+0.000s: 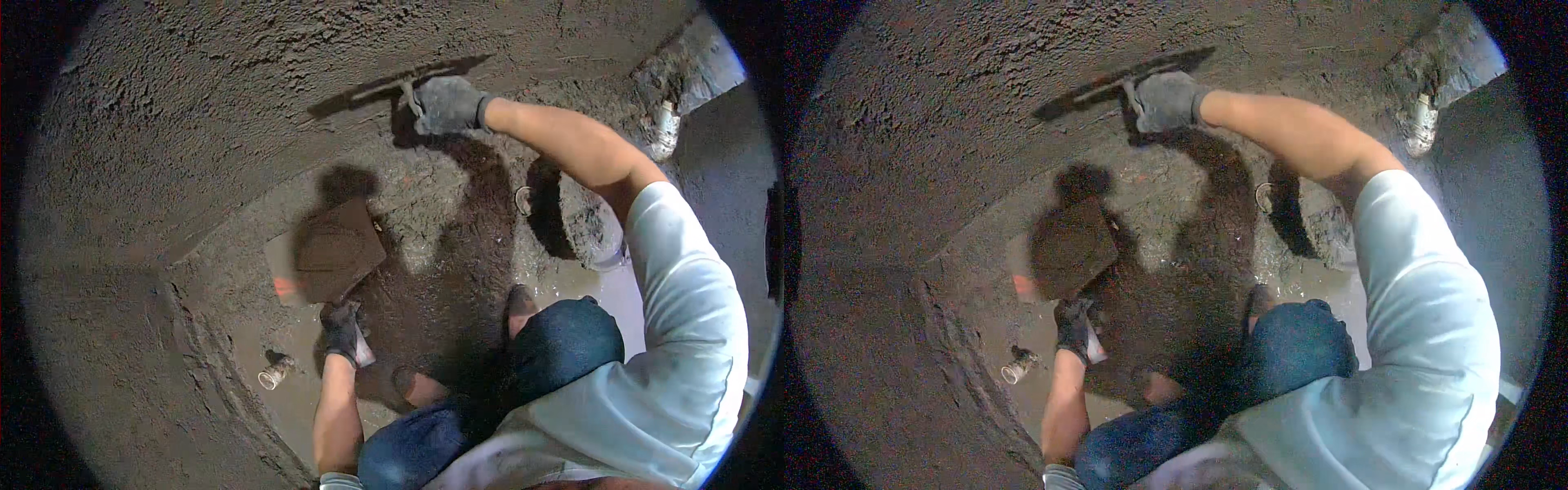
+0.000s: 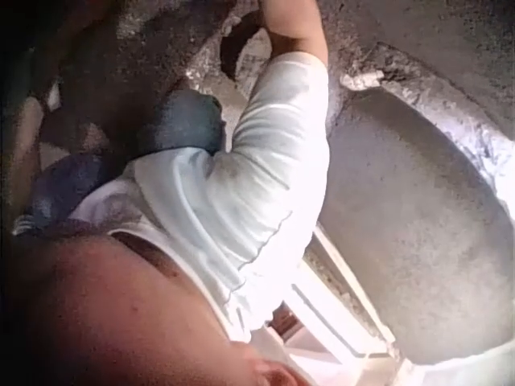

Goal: The recorder is applying a layer of plaster to a concrete wall using a trowel and a hawk.

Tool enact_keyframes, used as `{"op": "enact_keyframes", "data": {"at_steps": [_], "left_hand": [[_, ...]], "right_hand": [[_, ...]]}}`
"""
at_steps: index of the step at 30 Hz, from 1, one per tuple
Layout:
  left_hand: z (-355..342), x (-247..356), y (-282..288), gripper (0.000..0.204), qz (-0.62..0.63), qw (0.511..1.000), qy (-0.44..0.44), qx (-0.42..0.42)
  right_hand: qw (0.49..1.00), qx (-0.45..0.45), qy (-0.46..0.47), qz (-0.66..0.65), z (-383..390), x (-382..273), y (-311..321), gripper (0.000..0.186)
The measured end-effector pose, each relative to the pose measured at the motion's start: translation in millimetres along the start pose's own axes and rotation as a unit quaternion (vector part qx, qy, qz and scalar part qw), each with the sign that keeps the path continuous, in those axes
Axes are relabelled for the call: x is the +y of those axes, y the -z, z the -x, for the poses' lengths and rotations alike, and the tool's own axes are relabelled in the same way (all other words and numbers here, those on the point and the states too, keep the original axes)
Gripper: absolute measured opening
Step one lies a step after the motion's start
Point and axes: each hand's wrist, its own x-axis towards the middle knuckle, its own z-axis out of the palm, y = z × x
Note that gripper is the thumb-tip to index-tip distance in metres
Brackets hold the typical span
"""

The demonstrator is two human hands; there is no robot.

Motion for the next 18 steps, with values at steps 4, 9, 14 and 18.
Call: {"op": "enact_keyframes", "data": {"at_steps": [4,9,14,18], "left_hand": [[25,14,-22,0.008,-0.04,0.998,-0.037,0.015],[41,16,-55,0.014,-0.128,0.99,-0.024,-0.049],[19,11,-80,0.018,-0.133,0.971,-0.105,-0.168],[58,64,-98,0.021,0.021,0.983,-0.062,-0.17]], "right_hand": [[0.998,0.056,-0.008,-0.019,22,2,59,0.033],[0.959,0.284,0.006,0.002,53,5,62,0.036],[0.993,0.059,0.102,-0.007,105,-72,21,0.031],[0.99,-0.039,0.125,-0.045,143,-94,6,0.04]]}}
